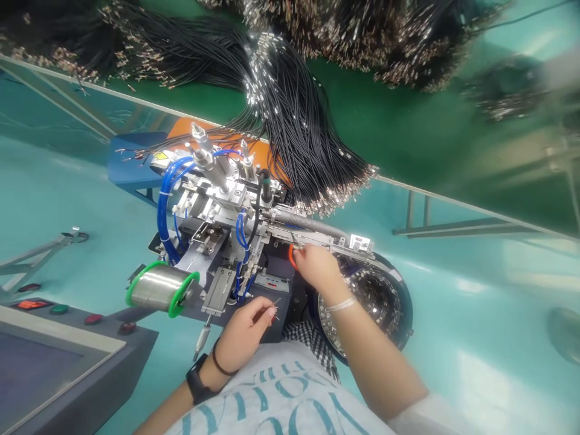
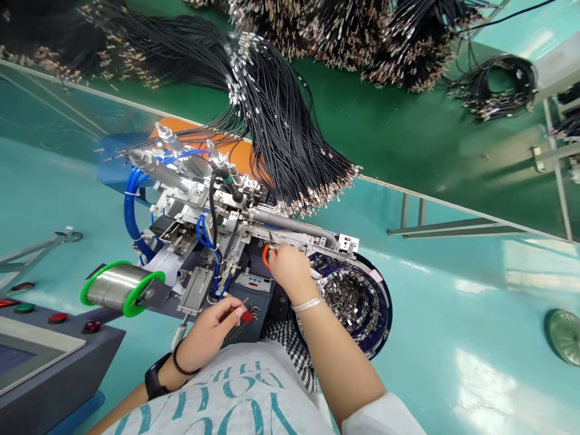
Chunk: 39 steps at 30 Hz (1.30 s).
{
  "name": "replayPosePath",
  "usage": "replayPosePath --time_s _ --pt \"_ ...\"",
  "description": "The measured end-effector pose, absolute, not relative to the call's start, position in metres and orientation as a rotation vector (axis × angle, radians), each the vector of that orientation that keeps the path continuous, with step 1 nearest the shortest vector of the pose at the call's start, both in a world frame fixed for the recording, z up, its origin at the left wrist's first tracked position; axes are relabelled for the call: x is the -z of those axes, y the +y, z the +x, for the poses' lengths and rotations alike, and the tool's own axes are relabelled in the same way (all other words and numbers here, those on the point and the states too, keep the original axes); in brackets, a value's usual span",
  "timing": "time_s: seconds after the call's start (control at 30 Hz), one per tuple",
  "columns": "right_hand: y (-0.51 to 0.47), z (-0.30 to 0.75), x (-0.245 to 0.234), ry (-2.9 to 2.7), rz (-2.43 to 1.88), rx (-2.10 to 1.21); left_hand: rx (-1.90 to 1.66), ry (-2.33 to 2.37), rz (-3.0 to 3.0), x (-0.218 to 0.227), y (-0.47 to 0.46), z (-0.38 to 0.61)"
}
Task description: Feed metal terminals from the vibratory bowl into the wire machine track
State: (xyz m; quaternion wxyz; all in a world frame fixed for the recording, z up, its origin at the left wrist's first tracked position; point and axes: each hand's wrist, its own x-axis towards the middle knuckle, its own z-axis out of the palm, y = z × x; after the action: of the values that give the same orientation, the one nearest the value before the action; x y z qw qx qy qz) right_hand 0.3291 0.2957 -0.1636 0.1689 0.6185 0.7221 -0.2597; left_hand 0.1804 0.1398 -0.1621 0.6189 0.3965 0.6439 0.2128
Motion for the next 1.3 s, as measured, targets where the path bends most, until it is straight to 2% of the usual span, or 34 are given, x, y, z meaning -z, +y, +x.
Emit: replayPosePath --time_s 0.3,0.73,1.07,1.3 --pt "0.302 0.285 0.192 2.153 1.738 0.93 -0.448 1.481 0.973 0.159 0.137 0.183" --pt "0.304 0.341 0.173 1.924 1.8 0.822 -0.436 1.497 0.99 0.153 0.144 0.186" --pt "0.29 0.345 0.168 1.984 1.801 0.821 -0.409 1.47 1.013 0.154 0.142 0.192" --pt "0.251 0.354 0.161 2.133 1.73 1.159 -0.575 1.591 0.879 0.164 0.143 0.19"
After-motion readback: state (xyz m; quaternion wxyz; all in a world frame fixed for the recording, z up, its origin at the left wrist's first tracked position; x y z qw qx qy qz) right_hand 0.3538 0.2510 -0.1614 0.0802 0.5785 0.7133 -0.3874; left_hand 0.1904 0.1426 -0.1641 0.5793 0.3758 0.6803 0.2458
